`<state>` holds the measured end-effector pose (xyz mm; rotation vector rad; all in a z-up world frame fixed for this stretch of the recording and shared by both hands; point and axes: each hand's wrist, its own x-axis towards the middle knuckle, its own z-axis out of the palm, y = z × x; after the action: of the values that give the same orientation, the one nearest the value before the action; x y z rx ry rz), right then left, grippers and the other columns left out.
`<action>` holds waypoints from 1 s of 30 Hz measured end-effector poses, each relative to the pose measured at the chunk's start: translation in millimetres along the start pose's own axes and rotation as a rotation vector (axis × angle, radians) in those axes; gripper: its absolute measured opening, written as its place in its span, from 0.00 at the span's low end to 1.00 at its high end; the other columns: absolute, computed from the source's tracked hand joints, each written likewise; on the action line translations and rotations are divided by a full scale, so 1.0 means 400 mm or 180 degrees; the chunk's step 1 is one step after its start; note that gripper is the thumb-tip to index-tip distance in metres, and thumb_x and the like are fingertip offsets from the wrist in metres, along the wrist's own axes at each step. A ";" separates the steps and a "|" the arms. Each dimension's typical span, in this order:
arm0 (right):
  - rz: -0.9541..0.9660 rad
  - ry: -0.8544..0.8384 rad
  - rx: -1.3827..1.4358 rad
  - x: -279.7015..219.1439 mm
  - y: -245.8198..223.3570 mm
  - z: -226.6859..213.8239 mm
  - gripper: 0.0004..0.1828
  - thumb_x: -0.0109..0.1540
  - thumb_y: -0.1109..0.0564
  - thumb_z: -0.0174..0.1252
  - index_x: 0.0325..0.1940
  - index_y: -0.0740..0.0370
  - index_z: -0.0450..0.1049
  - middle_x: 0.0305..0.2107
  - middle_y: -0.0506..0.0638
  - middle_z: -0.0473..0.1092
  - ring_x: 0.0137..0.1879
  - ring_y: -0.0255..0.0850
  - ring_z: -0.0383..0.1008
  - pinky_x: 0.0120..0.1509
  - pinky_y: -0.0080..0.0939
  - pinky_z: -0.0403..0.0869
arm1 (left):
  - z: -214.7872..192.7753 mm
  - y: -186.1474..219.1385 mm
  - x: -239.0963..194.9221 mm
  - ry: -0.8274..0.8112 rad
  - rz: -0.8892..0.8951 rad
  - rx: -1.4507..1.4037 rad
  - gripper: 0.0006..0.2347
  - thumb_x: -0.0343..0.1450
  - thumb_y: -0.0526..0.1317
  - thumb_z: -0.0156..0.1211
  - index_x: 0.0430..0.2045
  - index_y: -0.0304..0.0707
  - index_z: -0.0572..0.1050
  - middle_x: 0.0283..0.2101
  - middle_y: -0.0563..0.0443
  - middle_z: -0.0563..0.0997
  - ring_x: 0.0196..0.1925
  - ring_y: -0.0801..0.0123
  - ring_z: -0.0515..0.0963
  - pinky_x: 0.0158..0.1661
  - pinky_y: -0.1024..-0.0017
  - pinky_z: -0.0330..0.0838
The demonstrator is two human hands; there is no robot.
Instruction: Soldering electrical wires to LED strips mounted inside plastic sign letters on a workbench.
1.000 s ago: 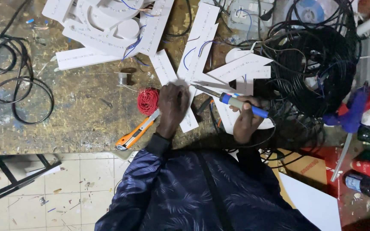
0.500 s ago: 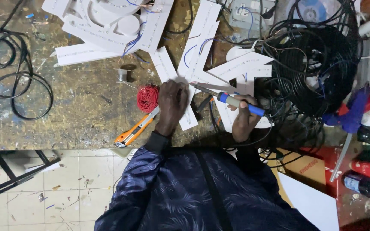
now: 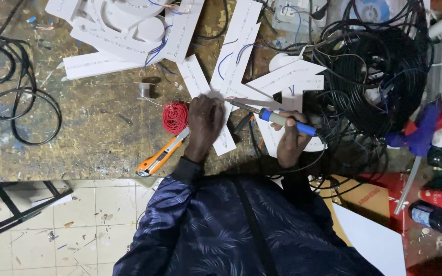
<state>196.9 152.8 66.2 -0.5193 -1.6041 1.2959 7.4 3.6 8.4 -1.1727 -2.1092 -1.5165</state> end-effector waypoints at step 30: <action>-0.0083 -0.0047 -0.0025 0.013 0.029 -0.018 0.22 0.77 0.47 0.54 0.45 0.71 0.78 0.21 0.55 0.71 0.29 0.43 0.81 0.41 0.40 0.84 | -0.002 -0.017 0.001 -0.0085 0.0065 -0.0080 0.03 0.77 0.34 0.65 0.36 0.35 0.84 0.29 0.40 0.76 0.33 0.41 0.77 0.39 0.52 0.73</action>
<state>198.0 164.3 57.4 -0.4933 -1.6235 1.2773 1.9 2.3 4.4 -1.2261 -2.0944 -1.5308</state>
